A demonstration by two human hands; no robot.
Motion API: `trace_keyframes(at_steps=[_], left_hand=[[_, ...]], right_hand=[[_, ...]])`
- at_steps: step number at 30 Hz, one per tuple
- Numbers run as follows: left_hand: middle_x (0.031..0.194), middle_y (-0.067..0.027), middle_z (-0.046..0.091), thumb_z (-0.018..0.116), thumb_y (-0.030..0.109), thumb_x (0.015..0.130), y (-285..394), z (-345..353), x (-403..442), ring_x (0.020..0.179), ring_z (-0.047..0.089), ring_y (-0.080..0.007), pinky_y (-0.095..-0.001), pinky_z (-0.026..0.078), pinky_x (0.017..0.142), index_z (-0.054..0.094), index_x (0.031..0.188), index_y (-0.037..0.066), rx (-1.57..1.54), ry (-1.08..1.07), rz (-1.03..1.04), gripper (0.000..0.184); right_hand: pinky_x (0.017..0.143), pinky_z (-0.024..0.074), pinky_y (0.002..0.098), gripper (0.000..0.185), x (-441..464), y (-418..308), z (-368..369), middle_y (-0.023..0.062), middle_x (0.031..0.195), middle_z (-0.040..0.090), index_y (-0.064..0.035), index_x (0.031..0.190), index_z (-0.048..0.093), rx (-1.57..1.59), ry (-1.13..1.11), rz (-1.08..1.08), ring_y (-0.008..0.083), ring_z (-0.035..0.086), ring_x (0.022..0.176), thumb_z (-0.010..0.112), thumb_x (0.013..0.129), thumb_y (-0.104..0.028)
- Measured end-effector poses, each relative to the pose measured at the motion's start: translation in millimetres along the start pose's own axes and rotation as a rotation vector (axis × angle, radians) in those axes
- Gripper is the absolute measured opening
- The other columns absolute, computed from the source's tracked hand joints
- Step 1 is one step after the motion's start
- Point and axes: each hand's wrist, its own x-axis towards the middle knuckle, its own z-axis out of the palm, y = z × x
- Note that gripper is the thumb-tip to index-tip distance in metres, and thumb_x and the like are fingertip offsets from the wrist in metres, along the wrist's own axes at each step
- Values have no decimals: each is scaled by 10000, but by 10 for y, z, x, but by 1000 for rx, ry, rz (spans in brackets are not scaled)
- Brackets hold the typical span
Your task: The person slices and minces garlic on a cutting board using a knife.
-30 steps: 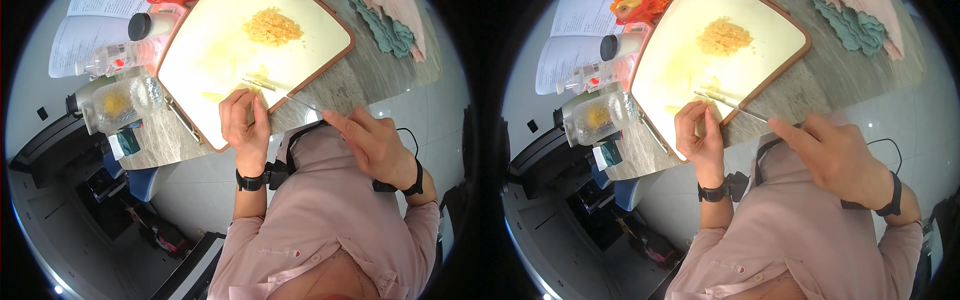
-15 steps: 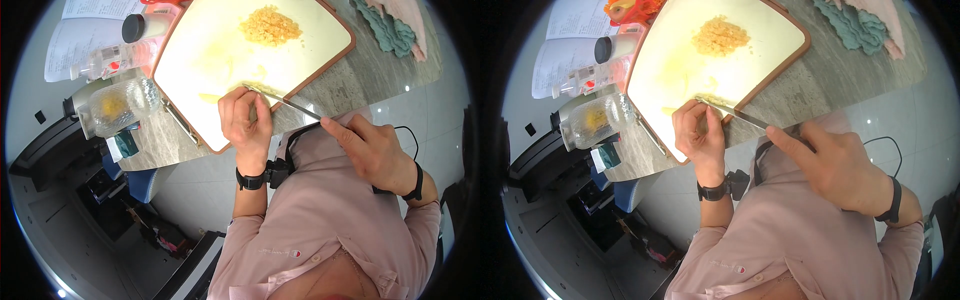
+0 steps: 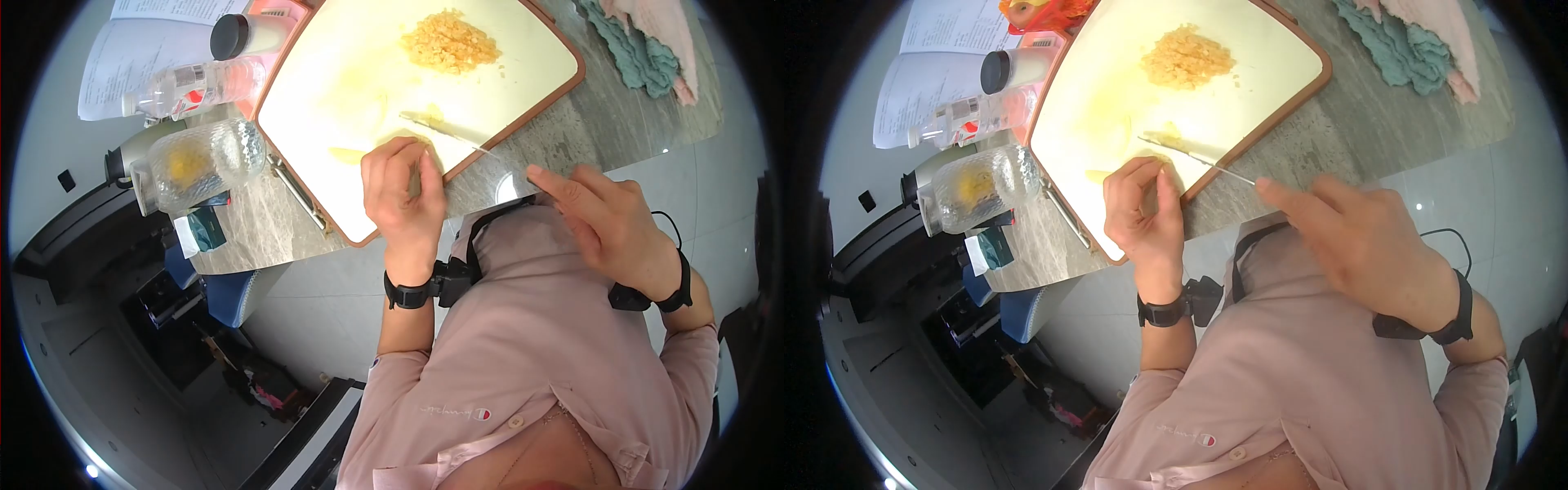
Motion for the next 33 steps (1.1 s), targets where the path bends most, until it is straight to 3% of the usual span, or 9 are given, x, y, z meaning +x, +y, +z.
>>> trace_keyframes(at_steps=[16,19,33], left_hand=[[957,-113,699,729,-53,818,-7,3,-45,887,631,-259,-353,517,793,685,920,7,-2,21,23,127],[951,-107,699,731,-56,810,-20,11,-41,886,631,-261,-352,516,791,685,906,8,6,14,33,123],[966,-104,660,751,-6,845,-26,-119,-142,902,622,-244,-338,511,774,728,970,15,62,47,-25,129]], right_hand=[[468,458,337,626,-73,-73,-21,84,766,524,-29,1356,591,-96,-24,-46,232,538,543,629,733,14],[456,424,329,585,-60,-101,-47,88,806,565,-18,1379,566,-90,-75,-27,218,563,602,658,808,62],[504,439,359,569,-11,-2,-57,103,785,546,-45,1366,580,55,2,8,263,548,595,636,814,80]])
